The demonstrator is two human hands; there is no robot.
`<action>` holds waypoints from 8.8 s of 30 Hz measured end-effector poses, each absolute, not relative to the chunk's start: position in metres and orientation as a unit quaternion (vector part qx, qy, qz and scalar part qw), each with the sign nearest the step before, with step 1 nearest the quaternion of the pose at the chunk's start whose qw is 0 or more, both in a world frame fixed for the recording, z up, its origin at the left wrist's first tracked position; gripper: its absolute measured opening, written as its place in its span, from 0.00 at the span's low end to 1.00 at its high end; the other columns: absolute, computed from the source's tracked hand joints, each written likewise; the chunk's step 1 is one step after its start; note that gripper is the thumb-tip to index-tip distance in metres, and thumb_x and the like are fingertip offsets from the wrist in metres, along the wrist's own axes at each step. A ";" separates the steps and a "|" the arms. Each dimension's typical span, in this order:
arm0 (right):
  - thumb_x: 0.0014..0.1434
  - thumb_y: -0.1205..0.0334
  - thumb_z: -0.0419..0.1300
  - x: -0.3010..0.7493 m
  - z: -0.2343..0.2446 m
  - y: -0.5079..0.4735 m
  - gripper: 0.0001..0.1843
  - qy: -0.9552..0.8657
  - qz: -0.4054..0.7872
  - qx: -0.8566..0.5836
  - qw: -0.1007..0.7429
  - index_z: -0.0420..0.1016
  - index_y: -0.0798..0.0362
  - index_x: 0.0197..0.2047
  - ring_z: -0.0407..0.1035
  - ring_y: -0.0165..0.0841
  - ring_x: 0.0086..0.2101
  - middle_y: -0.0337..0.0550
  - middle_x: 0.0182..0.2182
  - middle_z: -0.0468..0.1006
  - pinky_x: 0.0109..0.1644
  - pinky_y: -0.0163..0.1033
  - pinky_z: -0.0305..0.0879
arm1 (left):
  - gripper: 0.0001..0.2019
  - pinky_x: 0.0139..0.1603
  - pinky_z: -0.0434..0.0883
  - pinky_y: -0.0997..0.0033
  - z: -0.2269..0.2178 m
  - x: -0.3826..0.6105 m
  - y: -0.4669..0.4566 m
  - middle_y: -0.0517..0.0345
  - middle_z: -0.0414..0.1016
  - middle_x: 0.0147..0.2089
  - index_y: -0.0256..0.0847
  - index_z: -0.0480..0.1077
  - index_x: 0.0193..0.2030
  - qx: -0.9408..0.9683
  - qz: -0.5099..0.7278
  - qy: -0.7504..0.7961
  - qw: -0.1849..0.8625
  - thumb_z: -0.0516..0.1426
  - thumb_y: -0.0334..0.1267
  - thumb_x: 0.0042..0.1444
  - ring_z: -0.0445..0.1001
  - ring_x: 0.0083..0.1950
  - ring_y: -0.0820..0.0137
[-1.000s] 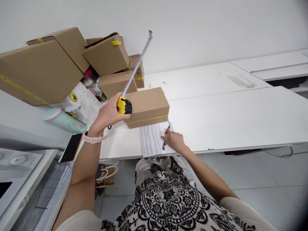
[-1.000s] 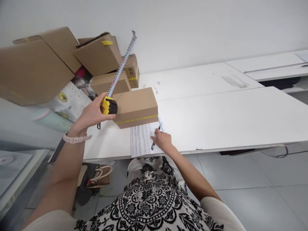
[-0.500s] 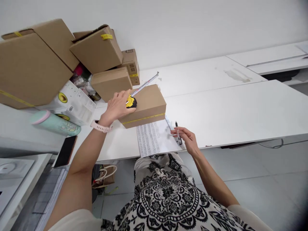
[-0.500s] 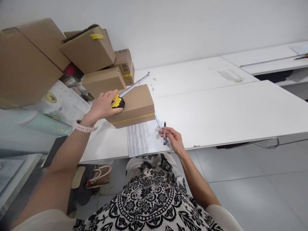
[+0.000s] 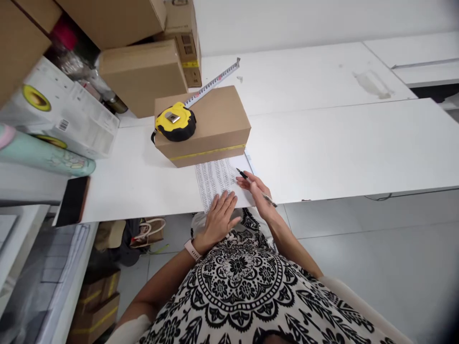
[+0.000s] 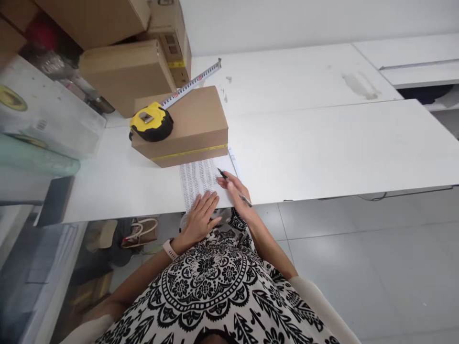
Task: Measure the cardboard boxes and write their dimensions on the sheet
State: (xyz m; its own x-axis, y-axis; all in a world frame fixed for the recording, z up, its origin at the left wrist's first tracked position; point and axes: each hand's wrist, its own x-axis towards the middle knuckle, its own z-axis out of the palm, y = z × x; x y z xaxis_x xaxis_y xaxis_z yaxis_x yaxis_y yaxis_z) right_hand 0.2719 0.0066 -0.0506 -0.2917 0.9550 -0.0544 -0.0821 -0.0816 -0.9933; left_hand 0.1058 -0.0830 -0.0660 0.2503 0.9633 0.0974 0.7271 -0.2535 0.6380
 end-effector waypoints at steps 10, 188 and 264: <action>0.61 0.41 0.62 0.260 -0.063 0.036 0.21 -0.569 0.557 -0.464 0.388 0.73 0.48 0.48 0.77 0.37 0.41 0.43 0.37 0.82 0.51 0.47 0.74 | 0.30 0.77 0.40 0.40 -0.067 0.104 -0.065 0.40 0.53 0.77 0.35 0.56 0.75 0.787 0.201 0.536 0.229 0.50 0.45 0.71 0.47 0.79 0.50; 0.60 0.59 0.59 0.255 -0.069 0.058 0.12 -0.673 0.436 -0.471 0.367 0.60 0.48 0.29 0.56 0.27 0.22 0.30 0.20 0.61 0.26 0.35 0.55 | 0.21 0.66 0.68 0.53 -0.096 0.137 -0.056 0.49 0.71 0.68 0.42 0.70 0.67 0.777 0.154 0.604 -0.082 0.52 0.33 0.69 0.72 0.66 0.54; 0.60 0.60 0.59 0.256 -0.070 0.058 0.12 -0.675 0.428 -0.473 0.370 0.59 0.48 0.28 0.56 0.26 0.22 0.28 0.20 0.60 0.27 0.34 0.54 | 0.20 0.65 0.69 0.54 -0.094 0.137 -0.056 0.52 0.70 0.69 0.41 0.72 0.65 0.777 0.153 0.599 -0.118 0.52 0.34 0.69 0.73 0.65 0.54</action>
State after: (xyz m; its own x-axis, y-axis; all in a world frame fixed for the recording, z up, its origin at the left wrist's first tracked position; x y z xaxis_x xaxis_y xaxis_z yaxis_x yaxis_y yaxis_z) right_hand 0.2561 0.0582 -0.0698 -0.2775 0.9560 0.0949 0.3216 0.1855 -0.9285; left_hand 0.1369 -0.0556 -0.0944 0.2360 0.8948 0.3789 0.9670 -0.2548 -0.0006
